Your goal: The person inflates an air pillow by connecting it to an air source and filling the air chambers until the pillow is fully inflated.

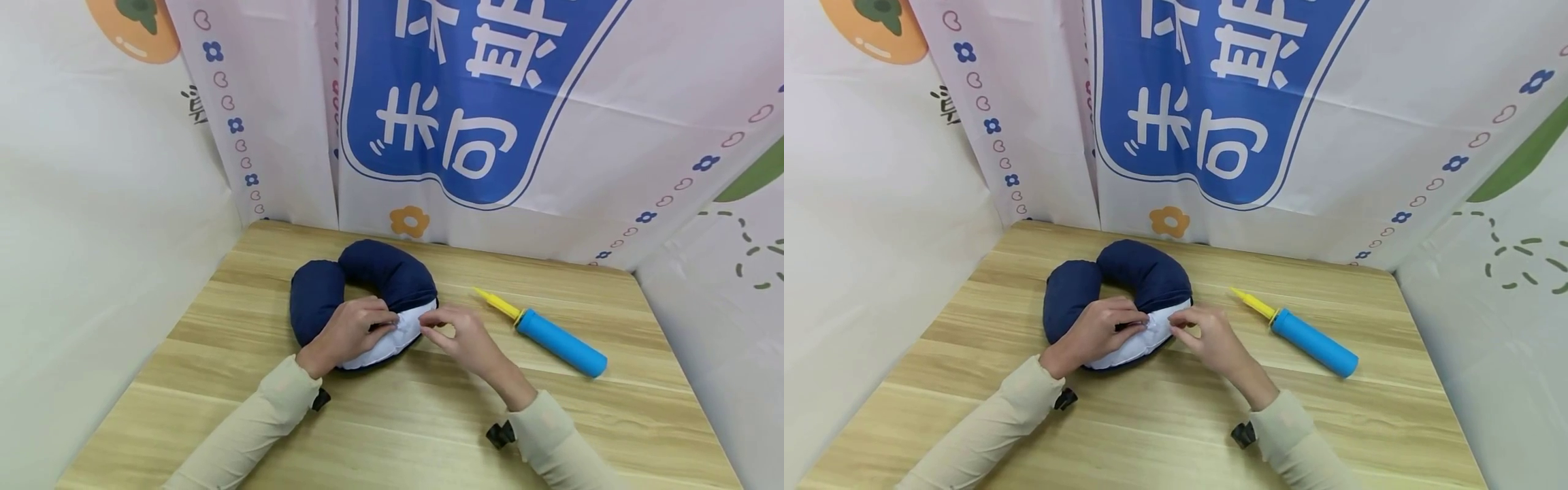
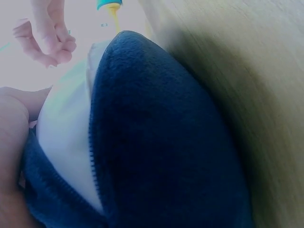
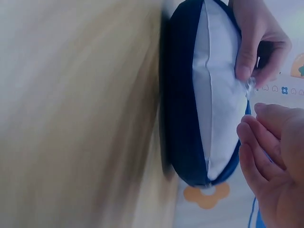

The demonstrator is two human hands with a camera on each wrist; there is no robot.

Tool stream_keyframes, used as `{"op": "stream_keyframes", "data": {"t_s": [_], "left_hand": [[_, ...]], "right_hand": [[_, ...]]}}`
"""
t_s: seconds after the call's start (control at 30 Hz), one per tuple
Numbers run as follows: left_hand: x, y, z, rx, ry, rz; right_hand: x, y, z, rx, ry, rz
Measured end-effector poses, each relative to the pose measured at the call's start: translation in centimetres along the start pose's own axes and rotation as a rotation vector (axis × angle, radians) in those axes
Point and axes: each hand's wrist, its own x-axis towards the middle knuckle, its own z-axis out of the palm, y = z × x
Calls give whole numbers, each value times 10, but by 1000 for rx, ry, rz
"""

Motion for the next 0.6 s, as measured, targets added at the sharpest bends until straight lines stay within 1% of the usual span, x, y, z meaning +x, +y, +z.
{"op": "stream_keyframes", "data": {"t_s": [0.2,0.33,0.47,0.6], "left_hand": [[3,1,-1,15,-5,-4],[3,1,-1,13,-6,-13],[3,2,-1,1,3,-11],[3,3,-1,1,4,-14]], "right_hand": [[0,-1,17,157,22,85],[1,-2,22,258,25,141],[1,-3,22,386,2,197],[1,-2,22,519,-32,217]]}}
